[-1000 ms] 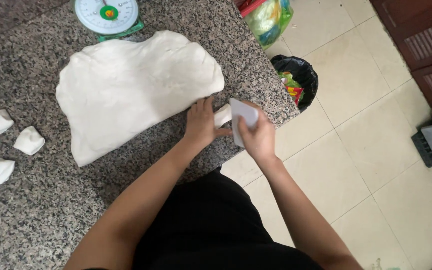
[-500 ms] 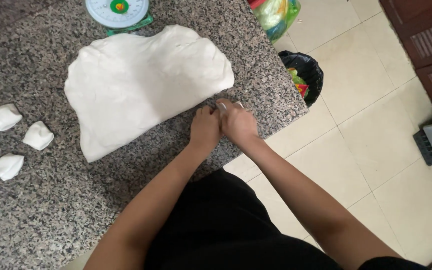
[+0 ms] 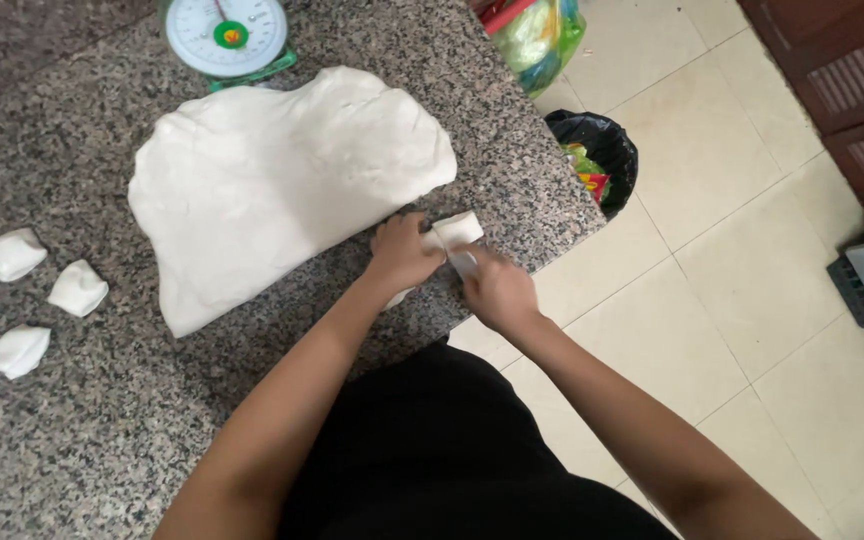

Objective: Cutting dough into smaller pieces using a scraper and weighing them on a scale.

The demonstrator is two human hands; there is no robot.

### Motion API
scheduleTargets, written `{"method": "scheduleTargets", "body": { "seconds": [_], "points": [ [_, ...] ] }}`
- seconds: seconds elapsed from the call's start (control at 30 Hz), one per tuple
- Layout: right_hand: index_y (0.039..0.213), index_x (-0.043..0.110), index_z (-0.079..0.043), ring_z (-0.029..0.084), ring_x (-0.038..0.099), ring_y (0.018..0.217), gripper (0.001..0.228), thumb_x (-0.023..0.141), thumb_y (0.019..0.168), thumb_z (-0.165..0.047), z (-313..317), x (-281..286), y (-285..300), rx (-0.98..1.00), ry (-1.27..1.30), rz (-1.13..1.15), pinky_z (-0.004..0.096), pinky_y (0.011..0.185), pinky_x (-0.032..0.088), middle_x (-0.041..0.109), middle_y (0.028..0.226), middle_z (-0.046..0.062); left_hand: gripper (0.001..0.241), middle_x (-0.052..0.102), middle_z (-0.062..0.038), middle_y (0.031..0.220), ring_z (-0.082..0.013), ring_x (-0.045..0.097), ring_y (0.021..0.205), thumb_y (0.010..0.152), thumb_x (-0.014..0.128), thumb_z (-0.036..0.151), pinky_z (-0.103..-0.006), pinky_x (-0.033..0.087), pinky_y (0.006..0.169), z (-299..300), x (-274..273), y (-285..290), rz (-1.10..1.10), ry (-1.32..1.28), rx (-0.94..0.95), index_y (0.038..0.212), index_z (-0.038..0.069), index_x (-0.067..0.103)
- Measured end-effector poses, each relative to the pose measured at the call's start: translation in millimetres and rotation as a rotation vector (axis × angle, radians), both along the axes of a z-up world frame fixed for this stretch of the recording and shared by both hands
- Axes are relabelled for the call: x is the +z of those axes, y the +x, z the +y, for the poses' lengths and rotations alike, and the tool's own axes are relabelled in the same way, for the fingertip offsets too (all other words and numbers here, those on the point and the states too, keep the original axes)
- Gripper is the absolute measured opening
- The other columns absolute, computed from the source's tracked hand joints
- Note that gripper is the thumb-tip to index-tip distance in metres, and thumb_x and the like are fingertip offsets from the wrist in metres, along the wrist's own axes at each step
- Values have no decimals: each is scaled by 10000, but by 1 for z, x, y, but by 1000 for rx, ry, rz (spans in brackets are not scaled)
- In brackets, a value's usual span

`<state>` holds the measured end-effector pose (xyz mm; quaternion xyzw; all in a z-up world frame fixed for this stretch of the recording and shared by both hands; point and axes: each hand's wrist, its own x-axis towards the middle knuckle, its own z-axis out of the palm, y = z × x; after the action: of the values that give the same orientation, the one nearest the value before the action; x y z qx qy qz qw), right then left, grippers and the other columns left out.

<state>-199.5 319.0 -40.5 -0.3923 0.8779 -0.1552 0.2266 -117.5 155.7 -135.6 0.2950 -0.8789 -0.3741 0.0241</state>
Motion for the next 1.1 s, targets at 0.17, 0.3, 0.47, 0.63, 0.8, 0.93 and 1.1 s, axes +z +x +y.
{"method": "scheduleTargets", "body": {
  "seconds": [0.17,0.3,0.47,0.63,0.8,0.93,1.1],
  "points": [
    [1297,659,-266,396,739,894,483,698,820,-203,26,28,-40,-148,-85,-50,488,817,590,759,1018,196,542,628,-216,1202,-420,566,1165,797,813,286,-536,444,1008,13,-3,-30,77,-58,-56,1248,39,642],
    [1299,671,-240,380,750,921,468,708,834,-203,21,30,-69,-315,-289,29,465,844,592,759,998,205,526,665,-194,1108,-381,620,1081,655,877,184,-484,471,981,25,13,-42,72,-127,-263,1116,53,663],
    [1297,678,-233,406,732,922,473,698,825,-226,-18,16,-69,-292,-301,44,492,832,578,756,976,219,529,680,-145,1042,-320,653,1035,621,893,121,-410,513,926,-34,70,-40,429,-14,-120,1081,64,638],
    [1298,675,-248,423,724,907,448,644,851,-244,-56,-6,-50,-190,-167,38,519,835,574,749,975,226,634,570,-139,1220,-266,580,1075,700,876,-3,-394,531,950,-179,136,-27,836,-146,194,1200,45,489],
    [1321,652,-290,426,727,918,456,614,867,-252,-78,-7,-34,-157,26,52,526,870,573,743,1012,219,725,723,-83,1020,-263,713,958,790,882,90,-383,524,884,-268,186,8,657,-238,627,1370,82,447],
    [1329,642,-288,427,730,919,467,617,864,-259,-78,-5,-33,-161,52,57,522,878,574,744,1035,214,774,758,-70,1021,-277,716,1021,779,914,145,-444,454,968,-305,162,12,563,-375,674,1382,75,435],
    [1342,639,-317,426,724,940,482,629,862,-268,-80,10,-31,-214,91,24,519,879,575,740,1043,218,862,771,-94,1158,-316,672,1159,865,862,229,-494,311,1076,-315,147,11,496,-401,620,1516,28,334]
  ]
}}
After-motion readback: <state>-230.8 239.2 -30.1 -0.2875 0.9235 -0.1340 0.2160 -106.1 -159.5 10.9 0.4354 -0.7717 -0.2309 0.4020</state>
